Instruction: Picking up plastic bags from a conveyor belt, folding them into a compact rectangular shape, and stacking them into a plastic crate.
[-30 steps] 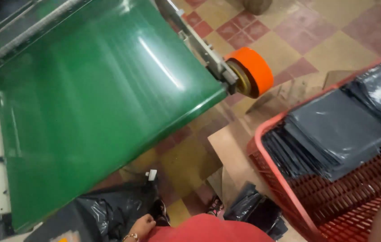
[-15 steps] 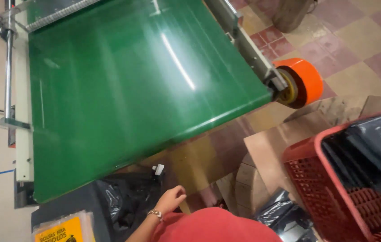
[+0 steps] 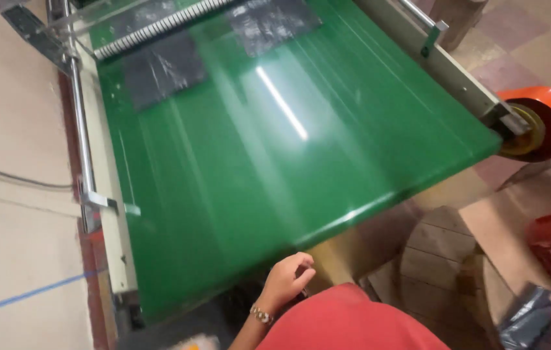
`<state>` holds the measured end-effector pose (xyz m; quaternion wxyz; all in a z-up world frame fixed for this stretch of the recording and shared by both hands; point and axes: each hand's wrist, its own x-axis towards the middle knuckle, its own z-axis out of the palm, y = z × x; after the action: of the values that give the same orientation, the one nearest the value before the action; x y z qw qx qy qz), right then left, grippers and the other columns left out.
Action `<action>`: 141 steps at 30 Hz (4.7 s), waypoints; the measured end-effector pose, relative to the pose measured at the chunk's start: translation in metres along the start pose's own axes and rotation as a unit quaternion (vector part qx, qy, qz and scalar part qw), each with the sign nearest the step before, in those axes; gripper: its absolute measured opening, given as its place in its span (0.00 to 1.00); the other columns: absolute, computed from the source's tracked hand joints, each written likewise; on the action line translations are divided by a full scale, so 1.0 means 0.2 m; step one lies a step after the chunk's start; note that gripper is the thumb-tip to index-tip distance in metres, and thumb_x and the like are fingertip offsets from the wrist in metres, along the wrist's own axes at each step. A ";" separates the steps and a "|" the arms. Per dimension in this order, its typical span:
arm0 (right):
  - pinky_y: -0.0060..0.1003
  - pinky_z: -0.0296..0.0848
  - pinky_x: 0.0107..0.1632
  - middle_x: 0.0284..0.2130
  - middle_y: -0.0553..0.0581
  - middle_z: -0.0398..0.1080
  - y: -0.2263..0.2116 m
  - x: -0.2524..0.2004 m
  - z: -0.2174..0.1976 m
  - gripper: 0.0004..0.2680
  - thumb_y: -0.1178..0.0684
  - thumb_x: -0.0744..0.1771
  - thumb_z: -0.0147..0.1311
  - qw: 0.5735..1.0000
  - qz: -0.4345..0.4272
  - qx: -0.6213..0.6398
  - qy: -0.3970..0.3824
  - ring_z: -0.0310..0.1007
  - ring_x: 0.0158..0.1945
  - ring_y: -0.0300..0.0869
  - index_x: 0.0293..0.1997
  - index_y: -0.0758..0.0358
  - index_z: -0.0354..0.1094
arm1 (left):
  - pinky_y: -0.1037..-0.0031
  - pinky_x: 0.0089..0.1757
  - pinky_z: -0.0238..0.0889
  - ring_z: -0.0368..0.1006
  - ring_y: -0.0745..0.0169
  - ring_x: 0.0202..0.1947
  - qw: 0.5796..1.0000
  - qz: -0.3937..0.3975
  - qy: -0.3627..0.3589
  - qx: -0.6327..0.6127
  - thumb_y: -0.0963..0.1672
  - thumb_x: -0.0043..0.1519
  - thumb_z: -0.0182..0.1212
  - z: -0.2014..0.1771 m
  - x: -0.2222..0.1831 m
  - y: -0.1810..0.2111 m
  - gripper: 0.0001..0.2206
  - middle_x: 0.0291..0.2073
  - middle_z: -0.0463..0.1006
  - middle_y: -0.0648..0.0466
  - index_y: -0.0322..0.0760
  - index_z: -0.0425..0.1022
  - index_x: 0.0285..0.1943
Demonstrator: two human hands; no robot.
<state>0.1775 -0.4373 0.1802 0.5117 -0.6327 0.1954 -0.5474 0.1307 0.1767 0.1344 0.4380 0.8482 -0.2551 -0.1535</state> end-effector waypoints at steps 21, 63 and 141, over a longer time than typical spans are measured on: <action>0.54 0.67 0.55 0.50 0.69 0.65 0.40 -0.62 0.74 0.25 0.42 0.64 0.66 0.828 0.016 -0.458 -0.324 0.67 0.55 0.62 0.59 0.71 0.64 | 0.65 0.32 0.66 0.69 0.56 0.43 0.938 0.231 0.039 0.255 0.53 0.57 0.61 -0.10 0.17 -0.05 0.16 0.40 0.71 0.59 0.47 0.70 0.48; 0.40 0.84 0.33 0.47 0.70 0.69 0.04 0.07 0.96 0.20 0.43 0.66 0.57 0.636 0.466 0.221 -0.574 0.78 0.38 0.51 0.60 0.66 0.63 | 0.72 0.42 0.68 0.77 0.59 0.39 0.996 0.063 0.013 -0.068 0.40 0.56 0.56 -0.47 1.16 0.26 0.06 0.43 0.80 0.51 0.35 0.74 0.41; 0.53 0.49 0.72 0.67 0.68 0.58 0.41 -0.74 1.57 0.30 0.46 0.60 0.60 0.712 -0.347 -0.203 -0.576 0.54 0.71 0.59 0.68 0.69 0.57 | 0.67 0.36 0.59 0.66 0.56 0.43 0.787 0.261 0.148 0.539 0.52 0.63 0.54 -0.07 1.48 -0.35 0.11 0.42 0.67 0.57 0.47 0.70 0.45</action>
<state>0.4346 -0.2144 0.0747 0.1587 -0.9373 -0.2638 -0.1634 0.4008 0.0522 0.0736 -0.0344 0.8597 -0.4403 0.2567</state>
